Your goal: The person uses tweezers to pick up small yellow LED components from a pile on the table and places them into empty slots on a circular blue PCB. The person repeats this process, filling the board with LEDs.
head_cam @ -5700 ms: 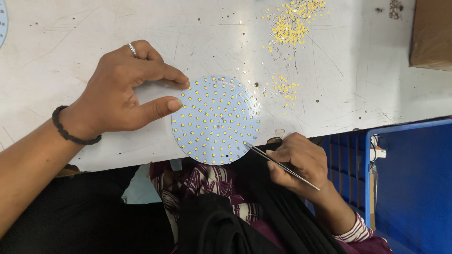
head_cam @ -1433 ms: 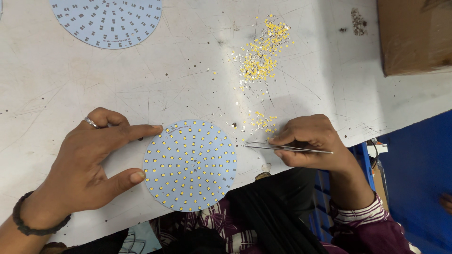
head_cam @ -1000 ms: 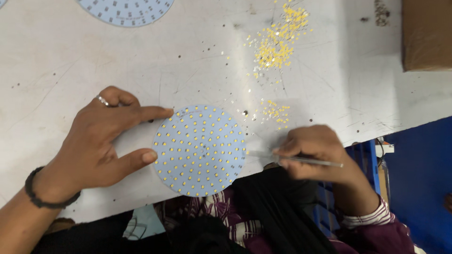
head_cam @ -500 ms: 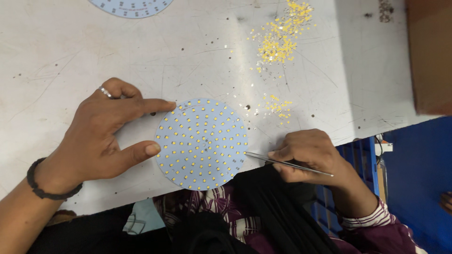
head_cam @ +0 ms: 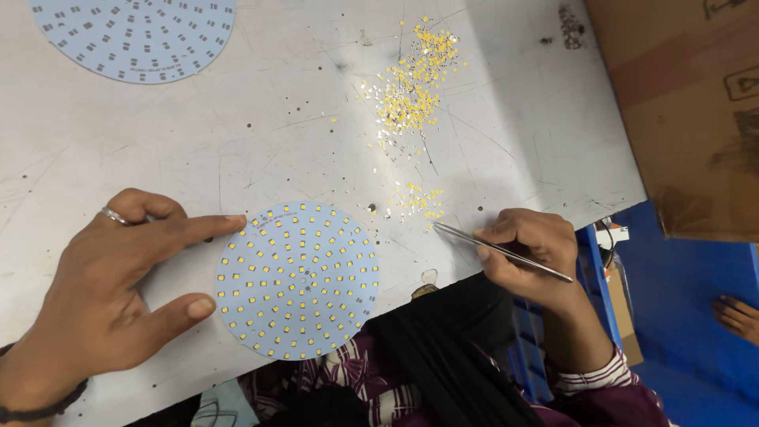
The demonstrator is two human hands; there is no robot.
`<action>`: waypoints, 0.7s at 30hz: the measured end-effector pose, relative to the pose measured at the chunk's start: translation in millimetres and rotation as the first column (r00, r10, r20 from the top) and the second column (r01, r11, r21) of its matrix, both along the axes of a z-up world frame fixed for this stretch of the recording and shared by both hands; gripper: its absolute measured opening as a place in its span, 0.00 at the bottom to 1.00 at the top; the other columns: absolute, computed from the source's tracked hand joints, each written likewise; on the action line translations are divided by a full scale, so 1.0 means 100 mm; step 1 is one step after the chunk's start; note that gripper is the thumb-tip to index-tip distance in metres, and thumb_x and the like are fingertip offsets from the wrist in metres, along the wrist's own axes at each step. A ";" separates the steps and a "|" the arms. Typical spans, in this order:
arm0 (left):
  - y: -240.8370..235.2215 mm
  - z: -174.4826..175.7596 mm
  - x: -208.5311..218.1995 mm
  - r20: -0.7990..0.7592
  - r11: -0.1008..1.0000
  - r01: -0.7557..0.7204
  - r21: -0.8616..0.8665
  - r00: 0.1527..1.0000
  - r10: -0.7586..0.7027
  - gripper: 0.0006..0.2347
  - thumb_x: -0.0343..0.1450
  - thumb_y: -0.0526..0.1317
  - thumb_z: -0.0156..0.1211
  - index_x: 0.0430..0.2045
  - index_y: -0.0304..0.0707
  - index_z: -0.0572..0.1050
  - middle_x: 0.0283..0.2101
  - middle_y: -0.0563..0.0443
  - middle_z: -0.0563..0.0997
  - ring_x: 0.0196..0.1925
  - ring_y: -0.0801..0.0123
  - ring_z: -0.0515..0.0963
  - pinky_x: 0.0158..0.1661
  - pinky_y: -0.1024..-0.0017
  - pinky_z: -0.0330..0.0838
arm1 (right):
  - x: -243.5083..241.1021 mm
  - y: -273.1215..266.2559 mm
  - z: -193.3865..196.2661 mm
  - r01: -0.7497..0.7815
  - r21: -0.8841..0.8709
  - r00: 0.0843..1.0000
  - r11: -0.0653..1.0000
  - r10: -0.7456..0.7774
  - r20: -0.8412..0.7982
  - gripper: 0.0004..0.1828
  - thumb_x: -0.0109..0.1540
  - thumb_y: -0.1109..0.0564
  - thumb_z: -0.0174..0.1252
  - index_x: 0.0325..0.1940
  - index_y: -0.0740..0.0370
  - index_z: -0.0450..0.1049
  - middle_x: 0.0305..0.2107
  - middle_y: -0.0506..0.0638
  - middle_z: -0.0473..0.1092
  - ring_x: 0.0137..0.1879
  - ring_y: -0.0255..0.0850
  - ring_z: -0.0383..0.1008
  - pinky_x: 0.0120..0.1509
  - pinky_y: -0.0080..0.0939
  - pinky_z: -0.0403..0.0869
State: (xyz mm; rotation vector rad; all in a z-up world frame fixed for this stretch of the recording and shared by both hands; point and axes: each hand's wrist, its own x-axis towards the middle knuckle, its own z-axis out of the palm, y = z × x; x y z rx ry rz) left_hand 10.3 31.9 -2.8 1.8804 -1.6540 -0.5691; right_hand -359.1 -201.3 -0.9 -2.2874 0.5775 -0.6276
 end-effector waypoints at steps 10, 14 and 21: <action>0.02 -0.03 0.01 -0.011 0.999 -0.023 0.048 1.000 0.023 0.32 0.52 0.56 0.67 0.52 0.48 0.81 0.30 0.49 0.78 0.44 0.59 0.75 0.41 0.64 0.71 | -0.01 -0.07 -0.01 -0.075 0.031 0.997 0.997 0.076 -0.022 0.06 0.56 0.62 0.65 0.29 0.65 0.74 0.20 0.50 0.72 0.25 0.33 0.74 0.29 0.30 0.70; 0.01 -0.03 0.00 -0.009 0.999 -0.020 0.038 1.000 0.020 0.32 0.51 0.57 0.67 0.51 0.48 0.81 0.29 0.49 0.78 0.44 0.59 0.75 0.42 0.63 0.71 | -0.01 -0.08 -0.03 -0.076 0.005 0.996 0.997 0.077 -0.047 0.06 0.56 0.61 0.66 0.30 0.65 0.75 0.20 0.50 0.74 0.24 0.33 0.75 0.28 0.29 0.70; -0.03 0.04 -0.01 -0.060 0.996 0.018 -0.089 0.998 -0.024 0.29 0.56 0.55 0.65 0.51 0.45 0.79 0.31 0.50 0.78 0.42 0.59 0.73 0.41 0.64 0.69 | 0.00 -0.05 0.02 -0.094 0.079 0.995 0.992 0.096 -0.022 0.07 0.59 0.60 0.66 0.30 0.64 0.75 0.21 0.50 0.73 0.26 0.34 0.75 0.30 0.32 0.71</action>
